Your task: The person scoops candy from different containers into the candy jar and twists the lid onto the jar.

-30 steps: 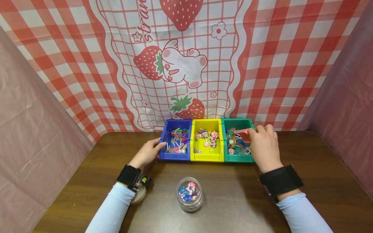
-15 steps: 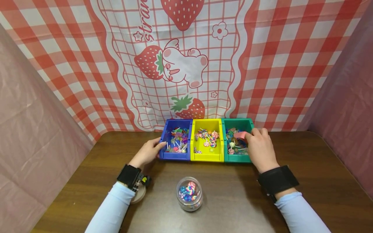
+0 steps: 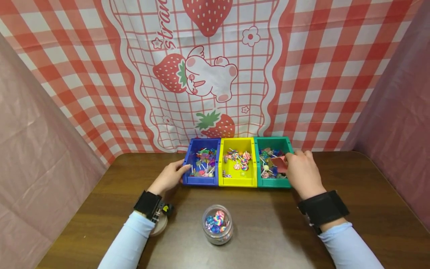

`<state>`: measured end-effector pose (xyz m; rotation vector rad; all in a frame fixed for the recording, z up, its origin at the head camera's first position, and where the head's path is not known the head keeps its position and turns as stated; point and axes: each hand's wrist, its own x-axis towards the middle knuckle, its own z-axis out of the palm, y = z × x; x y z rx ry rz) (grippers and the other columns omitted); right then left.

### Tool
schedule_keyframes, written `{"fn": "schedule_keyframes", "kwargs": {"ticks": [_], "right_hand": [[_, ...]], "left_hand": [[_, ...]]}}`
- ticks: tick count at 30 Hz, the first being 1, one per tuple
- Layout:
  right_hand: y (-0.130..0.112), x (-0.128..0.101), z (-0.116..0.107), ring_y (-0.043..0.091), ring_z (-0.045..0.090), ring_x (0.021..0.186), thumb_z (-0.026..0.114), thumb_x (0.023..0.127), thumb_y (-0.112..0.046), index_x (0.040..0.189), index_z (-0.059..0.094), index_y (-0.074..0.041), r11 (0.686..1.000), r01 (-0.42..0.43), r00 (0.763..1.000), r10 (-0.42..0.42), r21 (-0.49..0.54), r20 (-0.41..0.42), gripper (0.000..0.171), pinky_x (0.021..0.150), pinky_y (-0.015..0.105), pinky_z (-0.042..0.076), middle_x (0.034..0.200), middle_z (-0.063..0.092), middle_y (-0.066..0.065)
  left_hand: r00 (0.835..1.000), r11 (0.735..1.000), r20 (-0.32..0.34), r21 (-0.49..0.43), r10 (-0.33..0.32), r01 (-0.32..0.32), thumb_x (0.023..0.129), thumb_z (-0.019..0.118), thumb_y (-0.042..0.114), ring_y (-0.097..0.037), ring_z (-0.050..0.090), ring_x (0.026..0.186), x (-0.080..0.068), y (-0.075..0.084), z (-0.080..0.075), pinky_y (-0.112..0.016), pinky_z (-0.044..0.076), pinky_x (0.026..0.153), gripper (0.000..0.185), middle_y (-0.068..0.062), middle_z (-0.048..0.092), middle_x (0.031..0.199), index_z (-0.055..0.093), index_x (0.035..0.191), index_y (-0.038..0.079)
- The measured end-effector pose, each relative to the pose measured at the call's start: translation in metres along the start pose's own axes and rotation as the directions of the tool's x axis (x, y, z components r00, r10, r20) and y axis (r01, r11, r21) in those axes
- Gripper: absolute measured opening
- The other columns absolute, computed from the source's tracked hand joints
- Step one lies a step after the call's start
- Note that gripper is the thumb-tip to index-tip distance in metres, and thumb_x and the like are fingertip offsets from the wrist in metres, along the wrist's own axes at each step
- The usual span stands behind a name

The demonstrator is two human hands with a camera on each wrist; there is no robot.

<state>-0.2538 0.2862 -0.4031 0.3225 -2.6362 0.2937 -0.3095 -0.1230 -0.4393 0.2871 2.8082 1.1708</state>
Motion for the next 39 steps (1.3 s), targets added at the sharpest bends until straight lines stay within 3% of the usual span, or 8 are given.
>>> {"fn": "schedule_keyframes", "kwargs": {"ticks": [6, 12, 15, 22, 31, 34, 39], "right_hand": [[0.002, -0.003, 0.007, 0.041, 0.055, 0.070, 0.069, 0.088, 0.002, 0.082, 0.066, 0.012, 1.000, -0.017, 0.999, 0.016, -0.015, -0.037, 0.013, 0.072, 0.053, 0.040, 0.067, 0.057, 0.020], [0.000, -0.002, 0.005, 0.031, 0.049, 0.059, 0.060, 0.099, -0.010, 0.086, 0.063, 0.013, 0.990, -0.139, 0.984, 0.137, 0.010, 0.117, 0.027, 0.053, 0.048, 0.044, 0.065, 0.047, 0.014], [-0.001, -0.001, 0.005, 0.028, 0.048, 0.057, 0.058, 0.100, -0.013, 0.086, 0.064, 0.013, 0.987, -0.161, 0.977, 0.159, 0.002, 0.145, 0.030, 0.049, 0.047, 0.045, 0.065, 0.046, 0.013], [-0.009, 0.002, 0.015, 0.034, 0.054, 0.063, 0.063, 0.097, -0.015, 0.092, 0.064, 0.012, 0.985, -0.171, 0.974, 0.173, -0.026, 0.146, 0.027, 0.053, 0.054, 0.049, 0.071, 0.054, 0.018], [-0.013, 0.023, 0.016, 0.032, 0.054, 0.057, 0.052, 0.103, -0.018, 0.095, 0.062, 0.006, 0.973, -0.227, 0.940, 0.211, 0.029, 0.267, 0.028, 0.049, 0.049, 0.046, 0.068, 0.056, 0.017], [-0.012, 0.024, 0.022, 0.033, 0.054, 0.058, 0.050, 0.104, -0.018, 0.096, 0.062, 0.007, 0.968, -0.248, 0.938, 0.230, 0.036, 0.258, 0.028, 0.051, 0.051, 0.047, 0.071, 0.058, 0.019], [-0.012, 0.021, 0.026, 0.034, 0.055, 0.057, 0.055, 0.101, -0.022, 0.096, 0.062, 0.007, 0.959, -0.283, 0.946, 0.275, 0.026, 0.174, 0.030, 0.050, 0.051, 0.047, 0.076, 0.061, 0.023]], "left_hand": [[1.000, 1.000, 0.010, -0.010, 0.004, -0.004, 0.104, 0.051, 0.042, -0.025, 0.062, 0.063, 0.000, 0.001, 0.000, -0.034, 0.042, 0.063, 0.051, -0.004, 0.063, 0.070, 0.050, 0.148, 0.017], [1.000, 1.000, 0.009, -0.012, 0.006, -0.006, 0.104, 0.052, 0.042, -0.024, 0.061, 0.063, 0.001, 0.003, -0.001, -0.034, 0.042, 0.063, 0.051, -0.004, 0.062, 0.070, 0.050, 0.148, 0.018], [1.000, 1.000, 0.006, -0.015, 0.008, -0.008, 0.104, 0.052, 0.042, -0.024, 0.061, 0.063, 0.001, 0.003, -0.001, -0.034, 0.042, 0.064, 0.051, -0.004, 0.062, 0.071, 0.050, 0.148, 0.017], [1.000, 1.000, 0.002, -0.017, -0.012, 0.012, 0.104, 0.052, 0.040, -0.023, 0.061, 0.063, -0.003, 0.000, -0.003, -0.034, 0.042, 0.063, 0.049, -0.004, 0.062, 0.071, 0.051, 0.148, 0.016], [1.000, 1.000, -0.001, -0.012, 0.002, -0.002, 0.104, 0.052, 0.040, -0.024, 0.061, 0.063, -0.004, -0.001, -0.003, -0.035, 0.043, 0.064, 0.049, -0.004, 0.062, 0.069, 0.051, 0.147, 0.016], [1.000, 1.000, 0.005, -0.012, 0.001, -0.001, 0.104, 0.051, 0.043, -0.022, 0.061, 0.063, -0.003, -0.001, -0.002, -0.034, 0.043, 0.067, 0.052, -0.003, 0.062, 0.070, 0.050, 0.148, 0.016], [1.000, 1.000, 0.007, -0.019, -0.007, 0.008, 0.103, 0.051, 0.045, -0.020, 0.060, 0.062, -0.003, 0.001, -0.001, -0.035, 0.044, 0.067, 0.053, -0.003, 0.062, 0.072, 0.050, 0.148, 0.016]]}}
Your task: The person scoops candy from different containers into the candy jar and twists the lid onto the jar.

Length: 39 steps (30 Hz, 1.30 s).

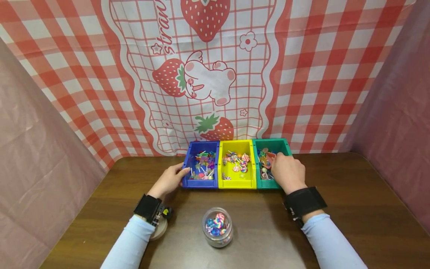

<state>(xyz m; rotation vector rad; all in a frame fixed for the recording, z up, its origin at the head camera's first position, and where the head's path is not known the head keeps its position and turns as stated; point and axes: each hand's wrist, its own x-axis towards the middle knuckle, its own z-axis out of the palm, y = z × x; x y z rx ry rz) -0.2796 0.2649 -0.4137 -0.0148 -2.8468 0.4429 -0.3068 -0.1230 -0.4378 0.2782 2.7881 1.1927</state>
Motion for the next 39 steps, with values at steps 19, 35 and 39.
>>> {"fn": "schedule_keyframes", "kwargs": {"ticks": [19, 35, 39], "right_hand": [[0.008, -0.005, 0.007, 0.027, 0.044, 0.045, 0.066, 0.094, -0.031, 0.080, 0.064, -0.002, 0.999, 0.037, 0.987, -0.039, -0.018, -0.158, 0.033, 0.042, 0.039, 0.034, 0.053, 0.045, 0.007], [0.034, -0.003, -0.022, 0.021, 0.044, 0.051, 0.062, 0.096, -0.039, 0.074, 0.066, -0.011, 0.996, 0.057, 0.996, -0.062, 0.071, 0.064, 0.036, 0.046, 0.033, 0.029, 0.057, 0.044, 0.001], [0.044, -0.002, -0.024, 0.019, 0.043, 0.052, 0.065, 0.096, -0.036, 0.074, 0.063, -0.011, 0.989, 0.129, 0.988, -0.135, 0.070, 0.078, 0.034, 0.049, 0.033, 0.029, 0.057, 0.042, -0.001]], "left_hand": [[1.000, 1.000, -0.003, 0.010, -0.001, 0.001, 0.103, 0.052, 0.045, -0.020, 0.059, 0.061, 0.000, -0.001, -0.003, -0.034, 0.043, 0.067, 0.054, -0.003, 0.062, 0.070, 0.049, 0.149, 0.016], [1.000, 1.000, -0.006, -0.006, 0.011, -0.011, 0.104, 0.052, 0.042, -0.023, 0.061, 0.063, -0.001, 0.000, -0.001, -0.034, 0.043, 0.067, 0.051, -0.003, 0.062, 0.073, 0.051, 0.147, 0.015], [1.000, 1.000, 0.000, -0.009, 0.006, -0.006, 0.104, 0.052, 0.040, -0.024, 0.062, 0.064, -0.002, 0.000, -0.001, -0.034, 0.044, 0.067, 0.050, -0.003, 0.063, 0.074, 0.050, 0.148, 0.015]]}}
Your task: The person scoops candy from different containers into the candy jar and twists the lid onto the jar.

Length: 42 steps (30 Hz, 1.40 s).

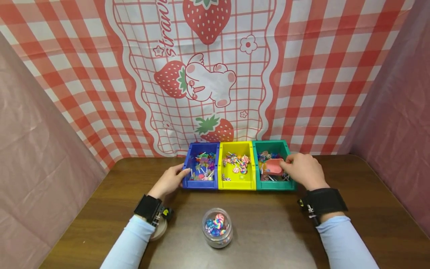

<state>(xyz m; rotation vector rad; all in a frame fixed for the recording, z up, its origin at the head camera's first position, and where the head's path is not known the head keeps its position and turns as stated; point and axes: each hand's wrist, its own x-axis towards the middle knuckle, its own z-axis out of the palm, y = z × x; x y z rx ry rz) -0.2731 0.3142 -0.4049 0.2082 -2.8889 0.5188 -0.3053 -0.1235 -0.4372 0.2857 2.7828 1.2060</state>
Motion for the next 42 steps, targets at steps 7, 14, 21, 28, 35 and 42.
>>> {"fn": "schedule_keyframes", "kwargs": {"ticks": [7, 14, 21, 28, 35, 42], "right_hand": [[-0.004, 0.003, 0.008, 0.019, 0.043, 0.052, 0.066, 0.096, -0.033, 0.085, 0.069, -0.007, 0.998, 0.063, 0.998, -0.064, -0.030, -0.027, 0.028, 0.049, 0.033, 0.031, 0.056, 0.042, -0.001], [-0.017, 0.004, 0.011, 0.020, 0.041, 0.048, 0.066, 0.095, -0.034, 0.086, 0.069, -0.006, 0.999, 0.019, 0.999, -0.021, -0.042, -0.042, 0.029, 0.046, 0.032, 0.027, 0.053, 0.038, -0.001], [-0.004, 0.002, 0.005, 0.020, 0.042, 0.049, 0.061, 0.099, -0.038, 0.073, 0.066, -0.011, 0.998, -0.021, 1.000, 0.022, 0.052, -0.022, 0.038, 0.048, 0.033, 0.027, 0.055, 0.041, -0.001], [0.009, 0.001, 0.001, 0.021, 0.042, 0.056, 0.057, 0.100, -0.044, 0.075, 0.066, -0.009, 0.994, -0.045, 0.999, 0.046, 0.104, -0.006, 0.044, 0.052, 0.034, 0.029, 0.059, 0.043, 0.000], [0.019, 0.000, 0.001, 0.022, 0.045, 0.063, 0.053, 0.101, -0.046, 0.083, 0.069, -0.005, 0.979, -0.084, 0.996, 0.091, 0.185, -0.026, 0.047, 0.056, 0.035, 0.031, 0.065, 0.047, 0.002], [0.025, -0.001, 0.000, 0.022, 0.042, 0.063, 0.053, 0.102, -0.047, 0.079, 0.067, -0.007, 0.967, -0.096, 0.992, 0.112, 0.234, -0.055, 0.048, 0.056, 0.034, 0.030, 0.065, 0.046, 0.001]], "left_hand": [[1.000, 1.000, 0.009, 0.004, 0.007, -0.007, 0.104, 0.051, 0.042, -0.027, 0.064, 0.066, 0.000, 0.001, 0.000, -0.035, 0.045, 0.067, 0.053, -0.003, 0.062, 0.070, 0.048, 0.149, 0.015], [1.000, 1.000, -0.004, 0.007, 0.016, -0.016, 0.105, 0.052, 0.038, -0.029, 0.065, 0.066, -0.001, 0.000, -0.001, -0.036, 0.045, 0.067, 0.051, -0.003, 0.062, 0.069, 0.048, 0.149, 0.015], [1.000, 1.000, 0.002, 0.005, 0.018, -0.018, 0.104, 0.051, 0.041, -0.027, 0.064, 0.065, 0.000, -0.001, 0.000, -0.035, 0.044, 0.066, 0.052, -0.003, 0.061, 0.068, 0.048, 0.149, 0.016], [1.000, 1.000, 0.008, 0.002, 0.014, -0.014, 0.104, 0.050, 0.045, -0.027, 0.064, 0.066, 0.000, -0.001, 0.000, -0.035, 0.044, 0.066, 0.054, -0.003, 0.062, 0.069, 0.048, 0.150, 0.016], [1.000, 1.000, 0.009, -0.006, 0.007, -0.007, 0.104, 0.051, 0.043, -0.027, 0.064, 0.066, -0.002, 0.000, 0.000, -0.034, 0.044, 0.064, 0.053, -0.004, 0.062, 0.070, 0.047, 0.150, 0.016], [1.000, 1.000, 0.012, 0.003, 0.008, -0.008, 0.105, 0.050, 0.043, -0.026, 0.064, 0.066, -0.002, 0.001, -0.001, -0.035, 0.044, 0.064, 0.052, -0.006, 0.062, 0.070, 0.048, 0.149, 0.016]]}}
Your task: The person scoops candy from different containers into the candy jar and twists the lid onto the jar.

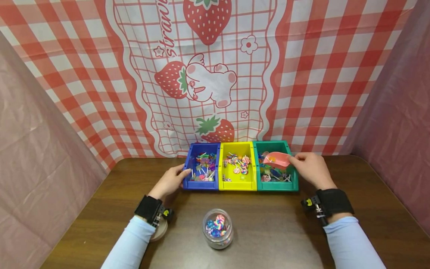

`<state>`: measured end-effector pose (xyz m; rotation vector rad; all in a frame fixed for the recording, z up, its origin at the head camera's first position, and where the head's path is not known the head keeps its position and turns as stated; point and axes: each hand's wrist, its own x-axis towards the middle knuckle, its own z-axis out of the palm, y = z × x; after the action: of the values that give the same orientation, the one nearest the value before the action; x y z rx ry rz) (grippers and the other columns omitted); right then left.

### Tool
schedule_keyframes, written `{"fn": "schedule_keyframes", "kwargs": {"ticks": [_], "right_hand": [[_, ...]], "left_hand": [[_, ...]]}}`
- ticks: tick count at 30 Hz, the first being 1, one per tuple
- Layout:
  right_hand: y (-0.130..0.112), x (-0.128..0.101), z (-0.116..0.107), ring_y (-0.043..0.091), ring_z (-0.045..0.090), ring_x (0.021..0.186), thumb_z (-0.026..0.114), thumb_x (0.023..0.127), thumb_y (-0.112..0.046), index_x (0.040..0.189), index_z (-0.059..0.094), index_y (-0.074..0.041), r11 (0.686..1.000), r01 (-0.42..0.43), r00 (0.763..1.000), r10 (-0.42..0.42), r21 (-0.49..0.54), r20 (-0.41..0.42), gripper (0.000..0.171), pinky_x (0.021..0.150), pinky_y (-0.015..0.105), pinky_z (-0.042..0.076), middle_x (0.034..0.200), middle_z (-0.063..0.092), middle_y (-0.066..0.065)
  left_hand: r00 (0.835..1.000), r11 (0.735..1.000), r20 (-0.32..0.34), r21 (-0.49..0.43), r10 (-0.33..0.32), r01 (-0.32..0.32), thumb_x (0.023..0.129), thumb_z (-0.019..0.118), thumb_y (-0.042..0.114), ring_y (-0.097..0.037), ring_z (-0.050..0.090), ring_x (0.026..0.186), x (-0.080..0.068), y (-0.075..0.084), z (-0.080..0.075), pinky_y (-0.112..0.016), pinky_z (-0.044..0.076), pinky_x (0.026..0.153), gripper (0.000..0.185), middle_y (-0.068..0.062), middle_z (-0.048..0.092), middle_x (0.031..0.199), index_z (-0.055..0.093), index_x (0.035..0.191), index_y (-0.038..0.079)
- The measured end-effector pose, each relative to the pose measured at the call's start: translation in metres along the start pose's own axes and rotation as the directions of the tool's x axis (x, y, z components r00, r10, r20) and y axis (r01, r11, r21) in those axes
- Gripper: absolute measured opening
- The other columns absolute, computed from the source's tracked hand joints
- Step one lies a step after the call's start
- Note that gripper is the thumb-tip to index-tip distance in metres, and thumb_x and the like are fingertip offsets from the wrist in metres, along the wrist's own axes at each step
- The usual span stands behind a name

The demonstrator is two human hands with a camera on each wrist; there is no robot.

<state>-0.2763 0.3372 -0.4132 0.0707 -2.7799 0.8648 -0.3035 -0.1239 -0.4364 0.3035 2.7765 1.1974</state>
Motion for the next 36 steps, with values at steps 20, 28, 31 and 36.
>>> {"fn": "schedule_keyframes", "kwargs": {"ticks": [20, 28, 31, 36], "right_hand": [[-0.065, -0.016, -0.019, 0.023, 0.046, 0.067, 0.058, 0.101, -0.043, 0.086, 0.068, -0.011, 0.978, 0.137, 0.980, -0.157, 0.159, 0.121, 0.037, 0.051, 0.031, 0.032, 0.072, 0.049, 0.005], [-0.095, -0.027, -0.014, 0.017, 0.043, 0.053, 0.066, 0.098, -0.030, 0.073, 0.061, -0.018, 0.942, 0.277, 0.933, -0.311, 0.191, 0.180, 0.028, 0.050, 0.027, 0.034, 0.059, 0.040, -0.004], [-0.104, -0.031, -0.007, 0.014, 0.044, 0.053, 0.069, 0.096, -0.025, 0.070, 0.059, -0.020, 0.913, 0.332, 0.900, -0.382, 0.239, 0.209, 0.028, 0.050, 0.026, 0.034, 0.059, 0.040, -0.009], [-0.116, -0.036, 0.008, 0.009, 0.043, 0.051, 0.070, 0.095, -0.024, 0.068, 0.061, -0.026, 0.862, 0.419, 0.834, -0.489, 0.285, 0.255, 0.028, 0.050, 0.024, 0.034, 0.058, 0.040, -0.015]], "left_hand": [[1.000, 1.000, -0.004, -0.008, 0.007, -0.007, 0.104, 0.051, 0.043, -0.026, 0.062, 0.064, 0.001, -0.001, 0.000, -0.033, 0.043, 0.062, 0.053, -0.004, 0.062, 0.070, 0.049, 0.149, 0.015], [1.000, 1.000, -0.004, -0.004, 0.001, -0.001, 0.104, 0.051, 0.041, -0.026, 0.063, 0.065, 0.002, -0.002, 0.000, -0.034, 0.043, 0.063, 0.051, -0.003, 0.062, 0.069, 0.048, 0.149, 0.016], [1.000, 1.000, -0.002, -0.002, 0.002, -0.002, 0.105, 0.051, 0.039, -0.027, 0.063, 0.066, 0.002, -0.002, 0.000, -0.034, 0.044, 0.063, 0.050, -0.004, 0.062, 0.069, 0.048, 0.149, 0.016], [1.000, 1.000, -0.003, -0.003, 0.000, 0.000, 0.104, 0.051, 0.041, -0.028, 0.064, 0.067, 0.002, -0.002, 0.000, -0.034, 0.043, 0.063, 0.051, -0.003, 0.062, 0.069, 0.049, 0.149, 0.016]]}}
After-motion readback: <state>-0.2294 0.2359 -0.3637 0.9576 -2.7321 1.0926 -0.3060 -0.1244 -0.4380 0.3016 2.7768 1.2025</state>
